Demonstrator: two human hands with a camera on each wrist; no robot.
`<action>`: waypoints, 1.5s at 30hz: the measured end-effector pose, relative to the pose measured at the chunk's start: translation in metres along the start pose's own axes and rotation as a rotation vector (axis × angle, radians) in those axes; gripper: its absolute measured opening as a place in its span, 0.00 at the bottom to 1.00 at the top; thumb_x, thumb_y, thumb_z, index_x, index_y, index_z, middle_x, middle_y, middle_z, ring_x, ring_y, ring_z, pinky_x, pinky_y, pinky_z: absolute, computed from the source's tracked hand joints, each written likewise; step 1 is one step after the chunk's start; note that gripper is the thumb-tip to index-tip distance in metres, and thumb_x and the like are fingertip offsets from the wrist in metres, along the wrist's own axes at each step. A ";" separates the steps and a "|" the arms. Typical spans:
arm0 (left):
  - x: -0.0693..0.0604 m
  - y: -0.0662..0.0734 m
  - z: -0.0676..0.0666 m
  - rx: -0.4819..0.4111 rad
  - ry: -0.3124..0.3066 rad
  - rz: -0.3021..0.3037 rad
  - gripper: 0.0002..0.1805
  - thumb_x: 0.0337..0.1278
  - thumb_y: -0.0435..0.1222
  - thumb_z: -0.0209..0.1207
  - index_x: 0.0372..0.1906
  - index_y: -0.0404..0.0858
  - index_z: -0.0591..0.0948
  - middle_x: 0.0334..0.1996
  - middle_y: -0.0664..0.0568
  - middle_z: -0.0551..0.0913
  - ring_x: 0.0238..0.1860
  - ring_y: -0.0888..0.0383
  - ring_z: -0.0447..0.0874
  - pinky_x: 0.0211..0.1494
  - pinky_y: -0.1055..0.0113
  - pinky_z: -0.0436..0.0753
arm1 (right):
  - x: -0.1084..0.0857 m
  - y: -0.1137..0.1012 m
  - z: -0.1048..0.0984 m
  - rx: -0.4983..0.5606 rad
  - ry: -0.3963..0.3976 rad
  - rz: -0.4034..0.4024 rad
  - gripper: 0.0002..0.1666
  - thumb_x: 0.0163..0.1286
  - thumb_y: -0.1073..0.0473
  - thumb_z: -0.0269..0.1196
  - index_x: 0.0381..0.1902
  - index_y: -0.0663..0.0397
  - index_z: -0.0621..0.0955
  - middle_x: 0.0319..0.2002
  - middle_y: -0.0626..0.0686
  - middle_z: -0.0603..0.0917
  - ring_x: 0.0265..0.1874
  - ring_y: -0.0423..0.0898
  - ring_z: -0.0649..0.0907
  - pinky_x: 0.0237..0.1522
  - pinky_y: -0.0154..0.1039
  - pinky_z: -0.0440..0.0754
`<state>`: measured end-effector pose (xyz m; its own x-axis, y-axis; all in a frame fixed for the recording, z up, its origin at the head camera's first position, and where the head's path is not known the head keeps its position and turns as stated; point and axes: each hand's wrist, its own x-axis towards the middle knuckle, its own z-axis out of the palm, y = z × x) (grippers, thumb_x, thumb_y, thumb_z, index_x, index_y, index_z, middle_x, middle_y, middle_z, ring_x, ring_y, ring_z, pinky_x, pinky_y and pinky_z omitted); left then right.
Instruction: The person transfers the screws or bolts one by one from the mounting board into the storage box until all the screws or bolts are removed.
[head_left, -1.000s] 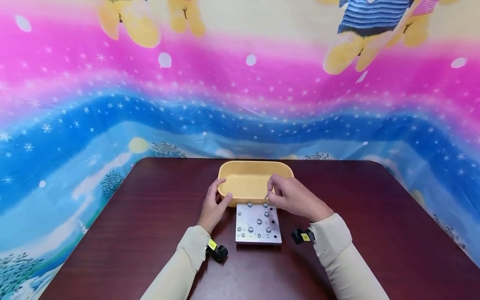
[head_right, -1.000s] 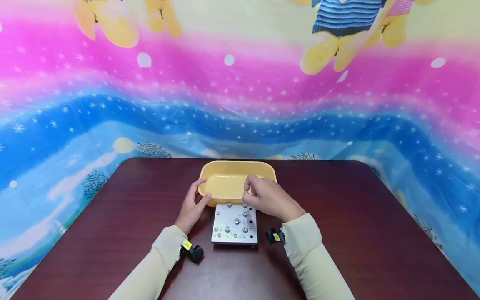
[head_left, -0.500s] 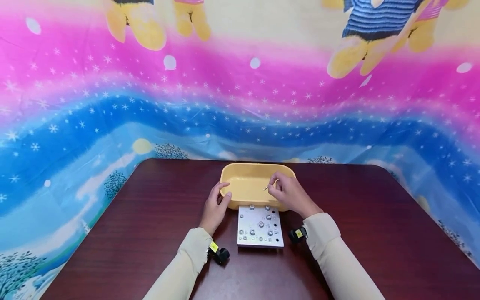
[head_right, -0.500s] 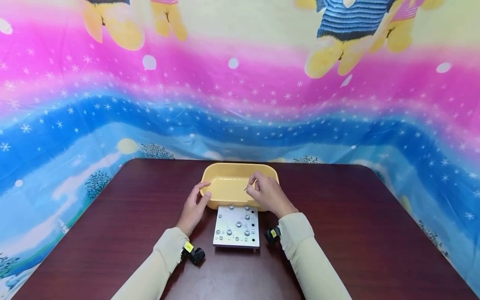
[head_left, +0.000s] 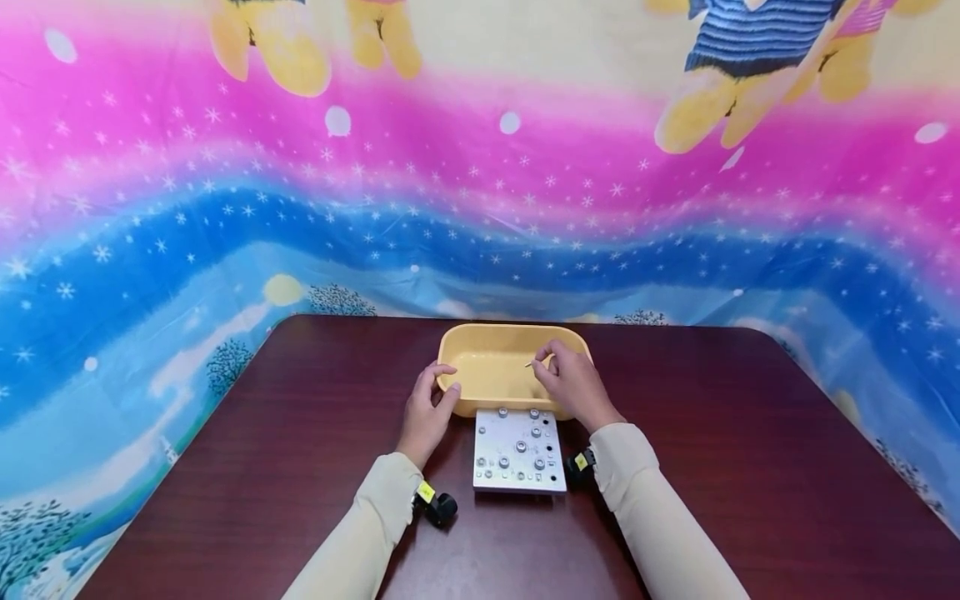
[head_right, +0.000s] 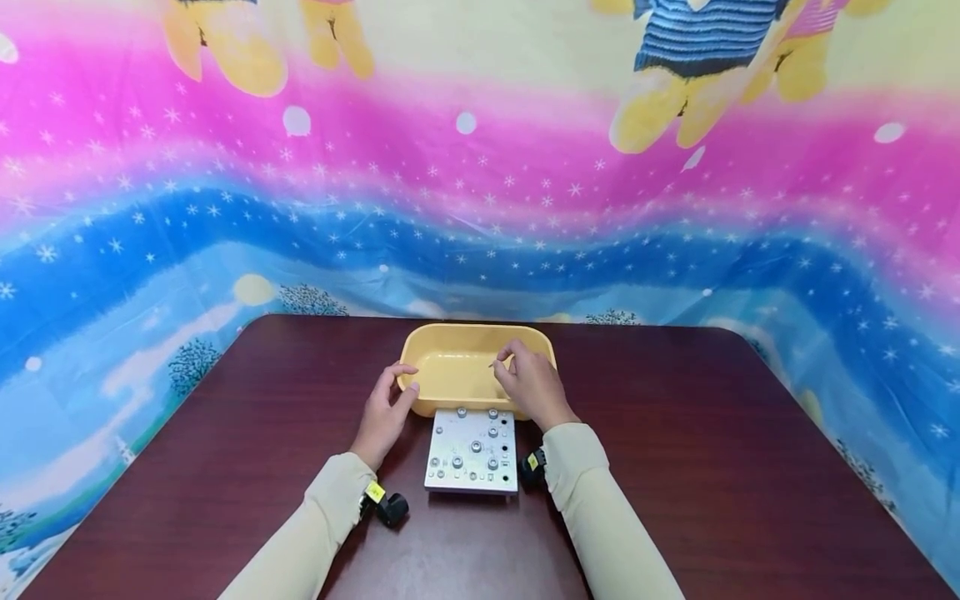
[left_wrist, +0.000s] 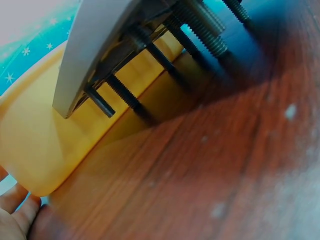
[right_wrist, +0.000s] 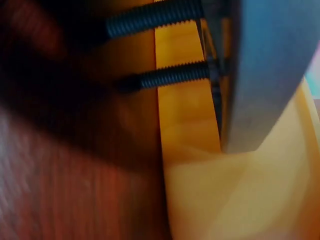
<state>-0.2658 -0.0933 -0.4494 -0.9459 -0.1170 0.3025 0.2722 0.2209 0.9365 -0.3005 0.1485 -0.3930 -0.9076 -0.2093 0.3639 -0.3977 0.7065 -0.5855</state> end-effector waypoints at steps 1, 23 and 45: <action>0.000 0.001 0.000 -0.002 -0.003 -0.004 0.14 0.63 0.39 0.58 0.53 0.46 0.77 0.68 0.52 0.66 0.60 0.54 0.72 0.62 0.56 0.72 | 0.000 0.000 0.000 -0.007 0.007 0.008 0.04 0.69 0.54 0.60 0.38 0.47 0.77 0.13 0.47 0.68 0.11 0.45 0.68 0.16 0.39 0.66; 0.002 0.003 -0.004 -0.026 0.007 0.018 0.14 0.62 0.36 0.57 0.52 0.43 0.77 0.66 0.46 0.67 0.58 0.52 0.73 0.61 0.54 0.72 | 0.004 -0.005 0.003 -0.075 -0.009 0.043 0.11 0.69 0.51 0.58 0.45 0.48 0.80 0.14 0.47 0.71 0.13 0.45 0.70 0.19 0.41 0.68; -0.003 0.008 -0.002 -0.033 -0.010 -0.001 0.16 0.63 0.35 0.57 0.55 0.43 0.76 0.65 0.45 0.70 0.55 0.53 0.73 0.60 0.54 0.71 | -0.001 -0.007 -0.006 0.076 -0.030 0.005 0.13 0.70 0.54 0.59 0.50 0.50 0.77 0.13 0.49 0.69 0.11 0.47 0.68 0.15 0.38 0.66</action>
<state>-0.2600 -0.0926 -0.4422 -0.9479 -0.1075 0.3000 0.2768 0.1889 0.9422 -0.2962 0.1481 -0.3848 -0.9128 -0.2270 0.3396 -0.4012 0.6542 -0.6411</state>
